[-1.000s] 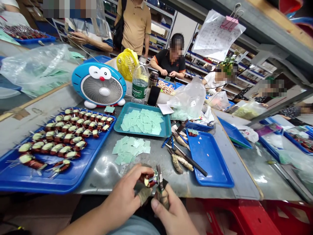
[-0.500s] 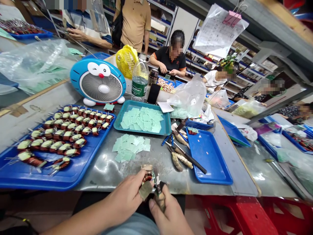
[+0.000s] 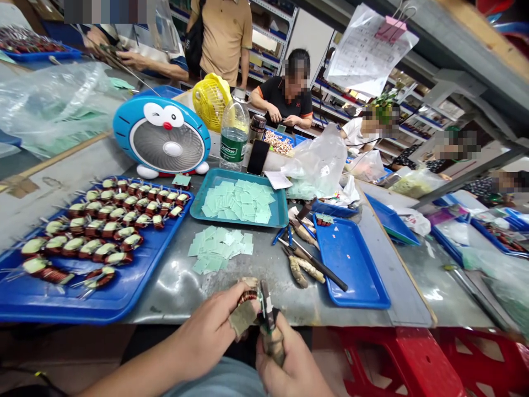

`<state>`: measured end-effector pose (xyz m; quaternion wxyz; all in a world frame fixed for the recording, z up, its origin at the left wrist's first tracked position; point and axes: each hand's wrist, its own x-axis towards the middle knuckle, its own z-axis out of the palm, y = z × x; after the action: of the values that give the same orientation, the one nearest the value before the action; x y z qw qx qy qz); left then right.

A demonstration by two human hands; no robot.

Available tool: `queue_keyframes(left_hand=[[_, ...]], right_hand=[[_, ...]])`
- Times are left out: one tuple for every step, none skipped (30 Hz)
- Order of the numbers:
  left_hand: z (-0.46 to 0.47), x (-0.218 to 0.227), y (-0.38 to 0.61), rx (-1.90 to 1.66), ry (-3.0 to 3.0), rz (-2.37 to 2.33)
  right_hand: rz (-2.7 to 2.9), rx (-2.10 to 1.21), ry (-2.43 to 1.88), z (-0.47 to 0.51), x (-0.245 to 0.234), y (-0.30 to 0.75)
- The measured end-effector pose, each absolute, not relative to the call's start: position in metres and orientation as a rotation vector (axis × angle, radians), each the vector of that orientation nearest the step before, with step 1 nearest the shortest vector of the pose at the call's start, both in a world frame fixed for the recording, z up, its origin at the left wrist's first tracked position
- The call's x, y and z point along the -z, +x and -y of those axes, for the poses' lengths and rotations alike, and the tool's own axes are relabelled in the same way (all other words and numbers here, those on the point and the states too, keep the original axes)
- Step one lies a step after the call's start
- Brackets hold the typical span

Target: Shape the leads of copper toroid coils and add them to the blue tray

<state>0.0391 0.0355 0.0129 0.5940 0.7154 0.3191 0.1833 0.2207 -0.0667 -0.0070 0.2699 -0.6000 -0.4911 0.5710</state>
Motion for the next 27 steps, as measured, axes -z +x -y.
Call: queue_keyframes(left_hand=[[-0.036,-0.012,0.039,-0.421,1.593,-0.712],[-0.035,-0.011,0.039,-0.418,1.527,-0.690],[-0.035,-0.009,0.040,-0.420,1.477,-0.682],[-0.035,-0.008,0.040,-0.428,1.453,-0.687],[-0.034,-0.006,0.040,-0.442,1.459,-0.704],[-0.034,-0.004,0.040,-0.468,1.492,-0.729],[-0.034,-0.003,0.040,-0.496,1.540,-0.756],[-0.034,-0.003,0.040,-0.519,1.591,-0.778],[-0.035,-0.002,0.039,-0.539,1.638,-0.793],[-0.036,-0.002,0.039,-0.549,1.670,-0.804],[-0.036,-0.003,0.039,-0.551,1.689,-0.814],[-0.037,-0.003,0.039,-0.548,1.697,-0.824],[-0.037,-0.003,0.039,-0.547,1.700,-0.836],[-0.037,-0.003,0.039,-0.550,1.701,-0.852],[-0.037,-0.002,0.039,-0.554,1.703,-0.865],[-0.037,-0.002,0.040,-0.558,1.706,-0.875],[-0.036,-0.002,0.041,-0.560,1.711,-0.879],[-0.035,-0.001,0.042,-0.556,1.714,-0.885],[-0.035,-0.001,0.043,-0.548,1.717,-0.894],[-0.034,-0.001,0.044,-0.543,1.720,-0.909],[-0.034,-0.001,0.045,-0.541,1.721,-0.926],[-0.035,-0.002,0.045,-0.542,1.725,-0.942],[-0.035,-0.002,0.045,-0.544,1.732,-0.951],[-0.036,-0.003,0.044,-0.544,1.744,-0.949],[-0.037,-0.004,0.044,-0.542,1.760,-0.941],[-0.039,-0.005,0.042,-0.537,1.777,-0.929],[-0.040,-0.006,0.041,-0.530,1.790,-0.915]], right_hand=[[1.214,-1.678,-1.547,0.066,0.002,0.220],[1.102,-1.806,-1.491,0.066,-0.002,0.220],[1.007,-1.898,-1.457,0.065,-0.004,0.219],[0.954,-1.933,-1.447,0.064,-0.004,0.218],[0.948,-1.898,-1.472,0.063,-0.003,0.218],[0.983,-1.818,-1.522,0.063,-0.001,0.217],[1.040,-1.716,-1.575,0.062,0.000,0.216],[1.107,-1.620,-1.616,0.060,0.001,0.216],[1.174,-1.548,-1.635,0.059,0.000,0.216],[1.233,-1.516,-1.636,0.058,-0.001,0.217],[1.278,-1.522,-1.627,0.057,-0.003,0.218],[1.311,-1.538,-1.622,0.056,-0.004,0.219],[1.336,-1.548,-1.635,0.057,-0.005,0.220],[1.365,-1.545,-1.662,0.057,-0.003,0.221],[1.399,-1.518,-1.701,0.059,0.000,0.223],[1.448,-1.472,-1.743,0.061,0.006,0.224],[1.503,-1.405,-1.789,0.063,0.012,0.224],[1.554,-1.325,-1.838,0.065,0.019,0.225],[1.590,-1.238,-1.889,0.067,0.025,0.225],[1.614,-1.162,-1.930,0.068,0.029,0.224],[1.624,-1.108,-1.956,0.068,0.031,0.224],[1.628,-1.084,-1.958,0.068,0.030,0.223],[1.632,-1.085,-1.942,0.066,0.027,0.222],[1.642,-1.106,-1.916,0.065,0.024,0.221],[1.651,-1.129,-1.892,0.063,0.020,0.219],[1.661,-1.139,-1.877,0.062,0.017,0.218],[1.669,-1.125,-1.872,0.062,0.015,0.217]])
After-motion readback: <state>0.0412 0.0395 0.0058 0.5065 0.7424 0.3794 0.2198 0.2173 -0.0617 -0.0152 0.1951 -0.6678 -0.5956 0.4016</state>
